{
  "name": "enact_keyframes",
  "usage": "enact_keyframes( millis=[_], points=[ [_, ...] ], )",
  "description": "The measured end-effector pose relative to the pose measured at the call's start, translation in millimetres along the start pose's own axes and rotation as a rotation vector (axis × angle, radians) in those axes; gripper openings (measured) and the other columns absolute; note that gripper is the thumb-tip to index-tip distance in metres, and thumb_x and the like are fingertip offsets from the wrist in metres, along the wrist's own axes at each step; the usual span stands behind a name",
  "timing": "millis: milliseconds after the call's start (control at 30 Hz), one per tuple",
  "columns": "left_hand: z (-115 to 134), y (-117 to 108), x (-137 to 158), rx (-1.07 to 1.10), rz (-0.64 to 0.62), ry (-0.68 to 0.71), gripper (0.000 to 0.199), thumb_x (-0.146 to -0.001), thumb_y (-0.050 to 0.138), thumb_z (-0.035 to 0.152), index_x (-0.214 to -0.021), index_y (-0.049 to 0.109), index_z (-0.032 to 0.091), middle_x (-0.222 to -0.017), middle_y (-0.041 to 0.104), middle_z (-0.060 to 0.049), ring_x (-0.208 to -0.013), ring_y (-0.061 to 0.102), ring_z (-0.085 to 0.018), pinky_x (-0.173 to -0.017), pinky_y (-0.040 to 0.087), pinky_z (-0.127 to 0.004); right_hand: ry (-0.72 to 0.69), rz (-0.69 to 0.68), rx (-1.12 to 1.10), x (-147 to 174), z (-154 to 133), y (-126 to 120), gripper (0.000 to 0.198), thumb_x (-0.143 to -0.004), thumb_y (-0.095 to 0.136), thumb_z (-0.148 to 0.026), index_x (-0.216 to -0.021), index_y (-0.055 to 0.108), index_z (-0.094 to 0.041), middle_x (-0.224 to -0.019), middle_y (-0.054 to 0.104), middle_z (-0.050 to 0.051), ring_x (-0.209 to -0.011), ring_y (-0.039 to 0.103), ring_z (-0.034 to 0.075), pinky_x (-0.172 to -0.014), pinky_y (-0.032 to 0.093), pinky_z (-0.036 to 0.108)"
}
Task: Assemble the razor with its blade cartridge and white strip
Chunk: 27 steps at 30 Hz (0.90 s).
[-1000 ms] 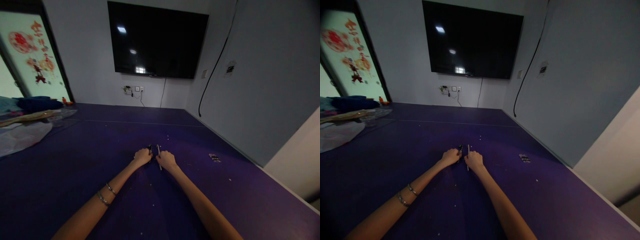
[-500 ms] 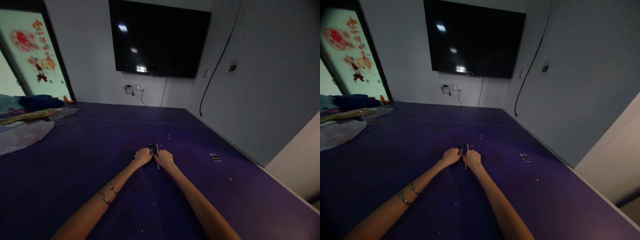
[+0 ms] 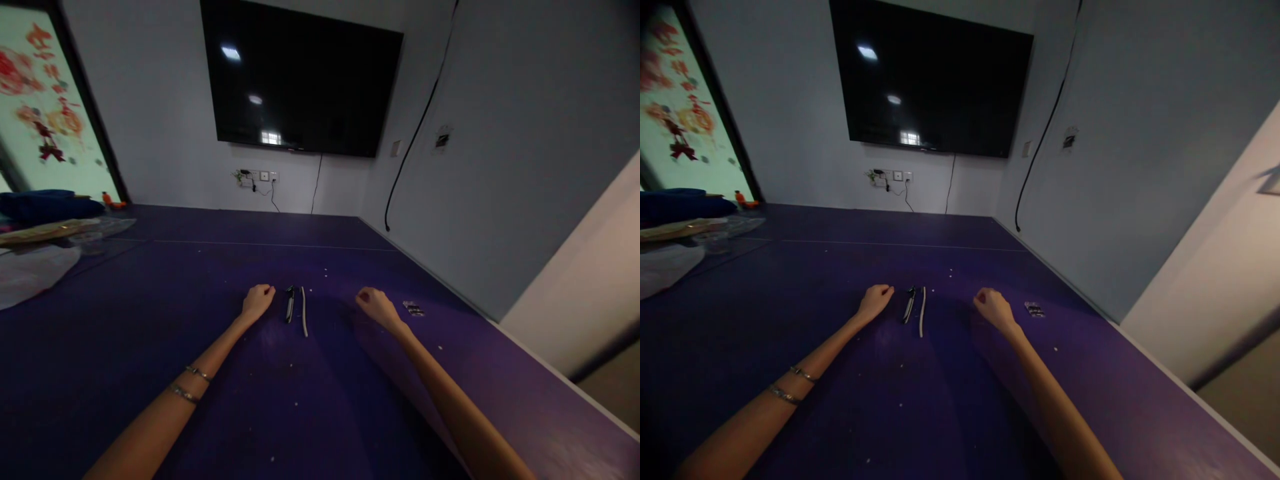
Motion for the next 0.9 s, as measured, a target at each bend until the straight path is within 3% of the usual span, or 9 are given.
enact_keyframes(
  millis=[133, 233, 367, 567, 733, 900],
  points=[
    [-11, 1, -2, 0.052, 0.053, 0.004, 0.036, -0.083, 0.034, 0.035, -0.057, 0.052, 0.017, -0.058, 0.054, -0.001, -0.059, 0.051, -0.013, -0.053, 0.029, -0.022, -0.068, 0.123, -0.024, 1, 76, -22, 0.025, -0.075, 0.049, -0.028, -0.089, 0.065, -0.015, -0.092, 0.066, 0.009, -0.085, 0.061, 0.020, -0.075, 0.044, 0.027],
    [-15, 2, -3, 0.100, 0.071, 0.019, 0.036, -0.081, 0.034, 0.036, -0.054, 0.048, 0.018, -0.051, 0.048, 0.001, -0.054, 0.048, -0.013, -0.051, 0.027, -0.022, 0.007, 0.198, 0.010, 8, 129, -34, 0.031, -0.074, 0.052, -0.032, -0.095, 0.065, -0.013, -0.096, 0.064, 0.012, -0.086, 0.061, 0.021, -0.078, 0.045, 0.029],
    [-17, 4, -4, 0.180, 0.078, 0.030, 0.036, -0.079, 0.037, 0.039, -0.050, 0.044, 0.019, -0.047, 0.042, 0.003, -0.049, 0.044, -0.012, -0.050, 0.024, -0.023, 0.029, 0.170, -0.016, 15, 171, -40, 0.037, -0.069, 0.058, -0.037, -0.099, 0.065, -0.015, -0.099, 0.065, 0.011, -0.090, 0.060, 0.024, -0.079, 0.046, 0.032],
    [-20, 7, -6, 0.191, 0.083, 0.055, 0.035, -0.078, 0.037, 0.039, -0.050, 0.042, 0.019, -0.047, 0.040, 0.003, -0.049, 0.042, -0.012, -0.050, 0.023, -0.023, 0.038, -0.009, -0.080, 9, 191, -37, 0.051, -0.057, 0.067, -0.030, -0.107, 0.062, -0.020, -0.107, 0.065, 0.008, -0.095, 0.060, 0.026, -0.082, 0.047, 0.034],
    [-22, 8, -7, 0.177, 0.090, 0.091, 0.036, -0.078, 0.037, 0.040, -0.049, 0.042, 0.018, -0.048, 0.041, 0.003, -0.049, 0.041, -0.012, -0.051, 0.023, -0.023, 0.013, -0.183, -0.010, -4, 191, -34, 0.058, -0.056, 0.059, -0.018, -0.115, 0.059, -0.019, -0.108, 0.065, 0.007, -0.095, 0.061, 0.025, -0.082, 0.047, 0.031],
    [-22, 9, -6, 0.164, 0.086, 0.083, 0.037, -0.078, 0.037, 0.041, -0.049, 0.044, 0.018, -0.048, 0.042, 0.002, -0.049, 0.042, -0.012, -0.051, 0.023, -0.023, -0.034, -0.342, 0.103, -13, 190, -31, 0.055, -0.057, 0.054, -0.016, -0.111, 0.062, -0.021, -0.100, 0.069, 0.004, -0.090, 0.063, 0.024, -0.078, 0.048, 0.029]
  ],
)
Point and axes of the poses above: each hand's wrist, its own x-axis away from the middle knuckle, its own y-axis out of the palm, z = x × y, the point moved 5 cm from there along -x, towards the middle knuckle
